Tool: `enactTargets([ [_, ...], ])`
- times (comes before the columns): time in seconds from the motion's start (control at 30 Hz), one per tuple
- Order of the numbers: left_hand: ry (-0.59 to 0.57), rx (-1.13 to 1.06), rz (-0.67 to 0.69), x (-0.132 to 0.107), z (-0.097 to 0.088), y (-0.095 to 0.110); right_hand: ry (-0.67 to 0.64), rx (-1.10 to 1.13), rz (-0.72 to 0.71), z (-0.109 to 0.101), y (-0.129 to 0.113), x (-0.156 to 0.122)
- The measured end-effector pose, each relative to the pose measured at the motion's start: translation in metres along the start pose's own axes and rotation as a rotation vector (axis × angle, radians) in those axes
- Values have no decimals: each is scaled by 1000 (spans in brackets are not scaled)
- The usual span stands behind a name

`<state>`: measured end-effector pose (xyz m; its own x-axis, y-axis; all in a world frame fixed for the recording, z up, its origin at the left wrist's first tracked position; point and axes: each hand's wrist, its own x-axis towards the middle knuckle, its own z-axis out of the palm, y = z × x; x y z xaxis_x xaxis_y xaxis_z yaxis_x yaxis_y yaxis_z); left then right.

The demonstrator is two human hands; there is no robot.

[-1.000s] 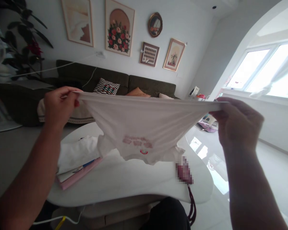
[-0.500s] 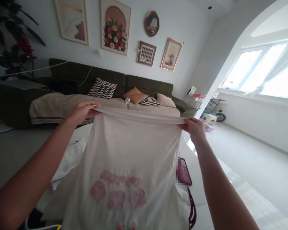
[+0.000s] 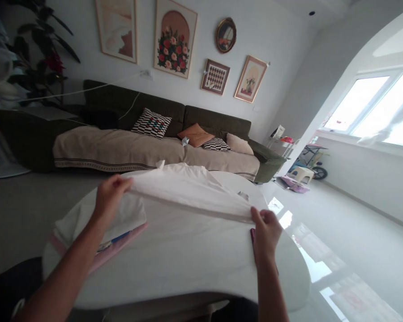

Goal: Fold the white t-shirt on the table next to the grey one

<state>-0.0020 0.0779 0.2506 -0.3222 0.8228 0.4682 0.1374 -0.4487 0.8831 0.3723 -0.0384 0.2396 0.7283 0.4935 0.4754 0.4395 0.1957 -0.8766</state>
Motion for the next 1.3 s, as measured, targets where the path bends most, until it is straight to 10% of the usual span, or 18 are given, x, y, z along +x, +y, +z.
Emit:
enactTargets([
  [0.27,-387,365,-228,-132,-49,-138,-371,-442,200,-27,133,-96],
  [0.67,-573,766,32,-152,-73,-130,-696,-633,138,-59,177,-99],
  [0.87,-638,681,269,-117,35,-90,-687,-584,93,-21,162,-68],
  [1.0,-855,788,220,-115,105,-119,-745,-564,90,23,163,-46],
  [1.3,-917,958,130,-122,113,-163,-637,-789,11,117,194,60],
])
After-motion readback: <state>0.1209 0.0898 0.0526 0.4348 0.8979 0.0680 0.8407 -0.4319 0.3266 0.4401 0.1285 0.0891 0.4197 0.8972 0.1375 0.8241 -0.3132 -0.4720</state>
